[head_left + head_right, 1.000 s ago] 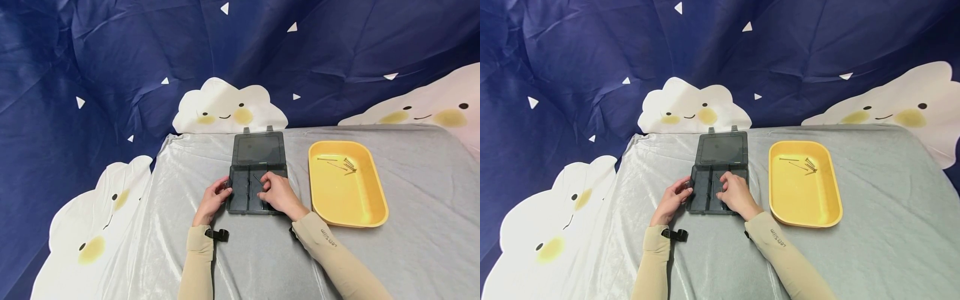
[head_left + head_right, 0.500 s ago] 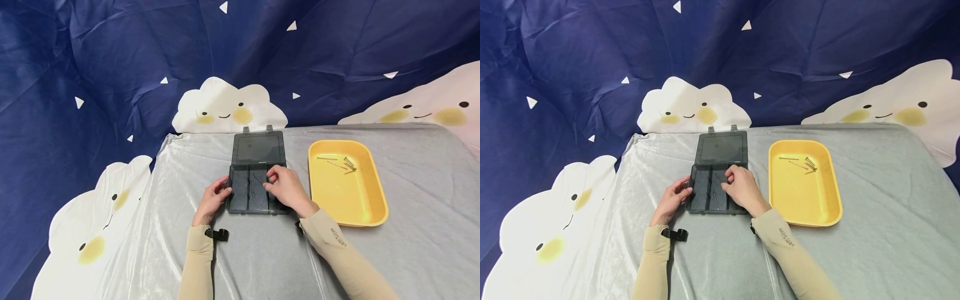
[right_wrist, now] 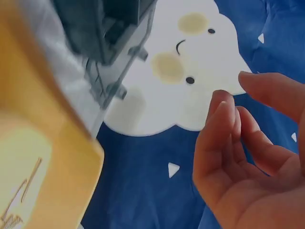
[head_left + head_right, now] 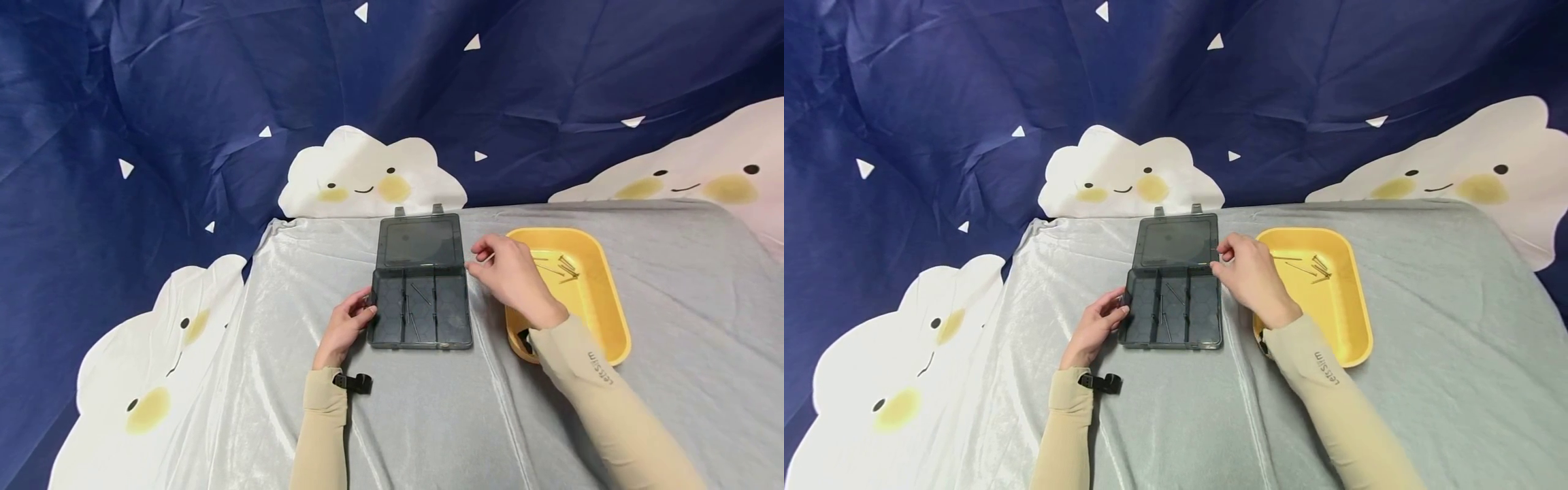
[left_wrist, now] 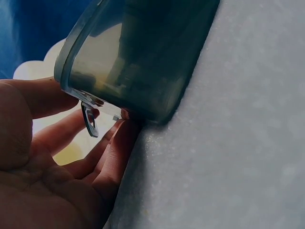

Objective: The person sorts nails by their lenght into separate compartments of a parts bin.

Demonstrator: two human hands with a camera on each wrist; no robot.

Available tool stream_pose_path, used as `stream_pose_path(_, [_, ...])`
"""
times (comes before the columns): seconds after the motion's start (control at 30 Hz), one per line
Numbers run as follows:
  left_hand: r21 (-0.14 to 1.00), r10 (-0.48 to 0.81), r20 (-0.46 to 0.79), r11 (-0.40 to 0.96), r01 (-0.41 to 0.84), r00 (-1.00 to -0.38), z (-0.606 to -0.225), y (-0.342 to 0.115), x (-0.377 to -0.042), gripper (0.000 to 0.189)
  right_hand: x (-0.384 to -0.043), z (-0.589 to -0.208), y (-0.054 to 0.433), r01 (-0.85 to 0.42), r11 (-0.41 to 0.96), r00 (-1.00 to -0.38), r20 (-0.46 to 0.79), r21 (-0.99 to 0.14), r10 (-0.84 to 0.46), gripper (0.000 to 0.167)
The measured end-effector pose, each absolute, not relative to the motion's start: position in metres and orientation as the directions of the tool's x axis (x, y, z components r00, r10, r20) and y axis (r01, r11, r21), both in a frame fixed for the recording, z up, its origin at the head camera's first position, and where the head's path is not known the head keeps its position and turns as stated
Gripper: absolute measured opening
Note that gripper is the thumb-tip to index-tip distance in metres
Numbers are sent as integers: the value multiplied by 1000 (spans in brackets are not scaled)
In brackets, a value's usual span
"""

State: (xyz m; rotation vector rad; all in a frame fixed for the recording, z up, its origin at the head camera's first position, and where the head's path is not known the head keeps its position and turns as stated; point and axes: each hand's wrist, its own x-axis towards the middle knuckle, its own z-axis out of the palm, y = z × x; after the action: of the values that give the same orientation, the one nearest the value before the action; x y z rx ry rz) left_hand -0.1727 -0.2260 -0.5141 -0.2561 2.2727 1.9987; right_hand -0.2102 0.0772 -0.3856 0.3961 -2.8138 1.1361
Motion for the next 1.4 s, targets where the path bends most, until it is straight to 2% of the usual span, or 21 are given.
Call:
stream_pose_path(0.53, [972, -28, -205, 110, -207, -978, -506, -225, -170, 50, -231, -383, 123, -251, 762, -968, 156, -597, -197, 18])
stream_pose_path(0.67, [971, -11, -210, 113, -210, -978, -496, -223, -168, 50, -239, -384, 137, -218, 787, -976, 118, -577, -183, 20])
stream_pose_path(0.8, [971, -16, -214, 108, -214, -977, -506, -226, -171, 50, -244, -389, 150, -202, 826, -979, 72, -526, -193, 19])
stream_pose_path(1.13, [974, -54, -188, 118, -193, -981, -515, -227, -173, 48, -259, -419, 171, -160, 903, -966, -126, -398, -227, 14])
stream_pose_path(1.4, [973, -57, -189, 121, -194, -980, -514, -227, -172, 47, -266, -442, 181, -191, 911, -949, -167, -366, -267, 15])
